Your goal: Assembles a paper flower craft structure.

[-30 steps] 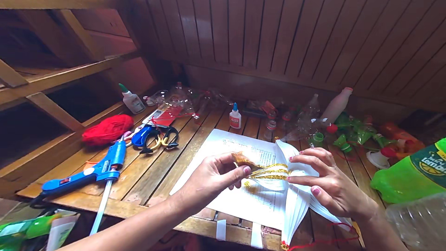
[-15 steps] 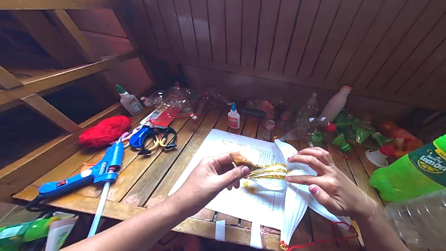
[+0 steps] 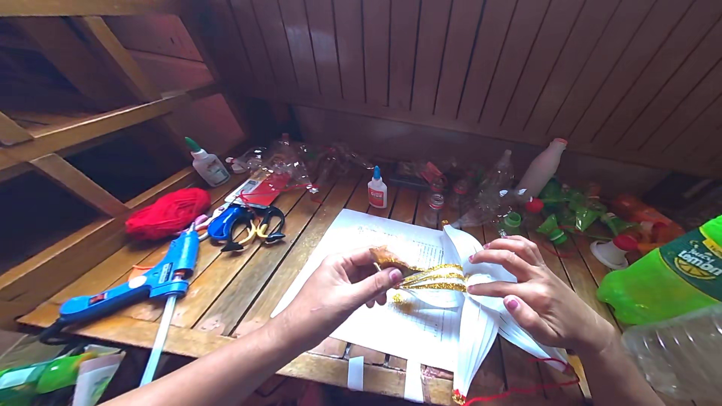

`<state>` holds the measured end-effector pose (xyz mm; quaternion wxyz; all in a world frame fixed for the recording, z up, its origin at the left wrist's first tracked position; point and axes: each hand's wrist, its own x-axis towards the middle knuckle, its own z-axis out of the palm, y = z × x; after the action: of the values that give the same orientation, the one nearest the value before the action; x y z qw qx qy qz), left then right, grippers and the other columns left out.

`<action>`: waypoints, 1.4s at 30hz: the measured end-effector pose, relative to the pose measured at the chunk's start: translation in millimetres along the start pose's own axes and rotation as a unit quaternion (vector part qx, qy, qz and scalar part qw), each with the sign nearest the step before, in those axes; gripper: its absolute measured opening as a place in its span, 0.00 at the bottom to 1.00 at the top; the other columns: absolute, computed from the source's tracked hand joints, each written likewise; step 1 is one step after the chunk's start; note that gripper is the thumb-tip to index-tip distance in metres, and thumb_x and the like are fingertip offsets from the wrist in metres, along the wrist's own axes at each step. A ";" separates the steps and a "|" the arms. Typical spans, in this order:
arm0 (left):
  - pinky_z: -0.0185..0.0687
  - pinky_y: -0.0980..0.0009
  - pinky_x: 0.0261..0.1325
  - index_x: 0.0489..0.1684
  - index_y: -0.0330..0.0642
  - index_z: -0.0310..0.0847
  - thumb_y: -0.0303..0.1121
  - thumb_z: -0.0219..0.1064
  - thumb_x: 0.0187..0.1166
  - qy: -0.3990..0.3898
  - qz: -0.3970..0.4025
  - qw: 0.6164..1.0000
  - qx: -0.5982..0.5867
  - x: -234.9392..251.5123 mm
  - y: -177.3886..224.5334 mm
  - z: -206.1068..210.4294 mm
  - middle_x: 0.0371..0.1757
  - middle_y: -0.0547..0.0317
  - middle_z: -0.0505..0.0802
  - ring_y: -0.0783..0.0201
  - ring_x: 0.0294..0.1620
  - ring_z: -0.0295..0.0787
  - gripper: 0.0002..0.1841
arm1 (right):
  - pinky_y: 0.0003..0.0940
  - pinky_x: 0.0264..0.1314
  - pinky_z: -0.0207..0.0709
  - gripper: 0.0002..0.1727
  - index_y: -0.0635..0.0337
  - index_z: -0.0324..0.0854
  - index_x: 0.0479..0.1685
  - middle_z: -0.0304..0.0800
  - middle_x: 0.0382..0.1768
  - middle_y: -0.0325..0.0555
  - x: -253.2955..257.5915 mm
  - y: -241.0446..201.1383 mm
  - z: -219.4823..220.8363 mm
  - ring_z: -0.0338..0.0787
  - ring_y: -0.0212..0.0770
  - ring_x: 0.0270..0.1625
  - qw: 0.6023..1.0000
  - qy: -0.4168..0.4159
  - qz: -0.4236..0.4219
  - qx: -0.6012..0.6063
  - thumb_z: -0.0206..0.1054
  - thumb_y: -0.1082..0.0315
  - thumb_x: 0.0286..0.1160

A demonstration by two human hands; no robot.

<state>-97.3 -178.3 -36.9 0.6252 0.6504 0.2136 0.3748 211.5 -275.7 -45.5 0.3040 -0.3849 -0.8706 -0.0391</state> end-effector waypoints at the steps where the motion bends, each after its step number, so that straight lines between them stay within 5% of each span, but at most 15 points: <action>1: 0.86 0.83 0.35 0.43 0.47 0.91 0.30 0.71 0.77 0.000 -0.002 1.000 0.000 0.0 0.2 0.0 0.35 0.69 0.95 0.78 0.29 0.89 0.05 | 0.44 0.90 0.44 0.37 0.44 0.94 0.50 0.84 0.69 0.46 0.1 0.2 0.3 0.69 0.44 0.82 1.000 -0.002 0.000 -0.001 0.31 0.47 0.93; 42: 0.85 0.83 0.35 0.43 0.49 0.91 0.31 0.70 0.78 -0.004 0.003 1.000 0.002 0.4 -1.1 -0.6 0.35 0.70 0.95 0.78 0.29 0.89 0.04 | 0.42 0.89 0.46 0.37 0.46 0.93 0.48 0.86 0.66 0.45 0.0 1.7 2.1 0.71 0.43 0.80 1.000 -0.001 0.003 0.005 0.30 0.47 0.93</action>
<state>-97.3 -177.4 -37.9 0.6237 0.6539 0.2093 0.3737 211.6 -273.9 -47.5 0.3052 -0.3863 -0.8698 -0.0332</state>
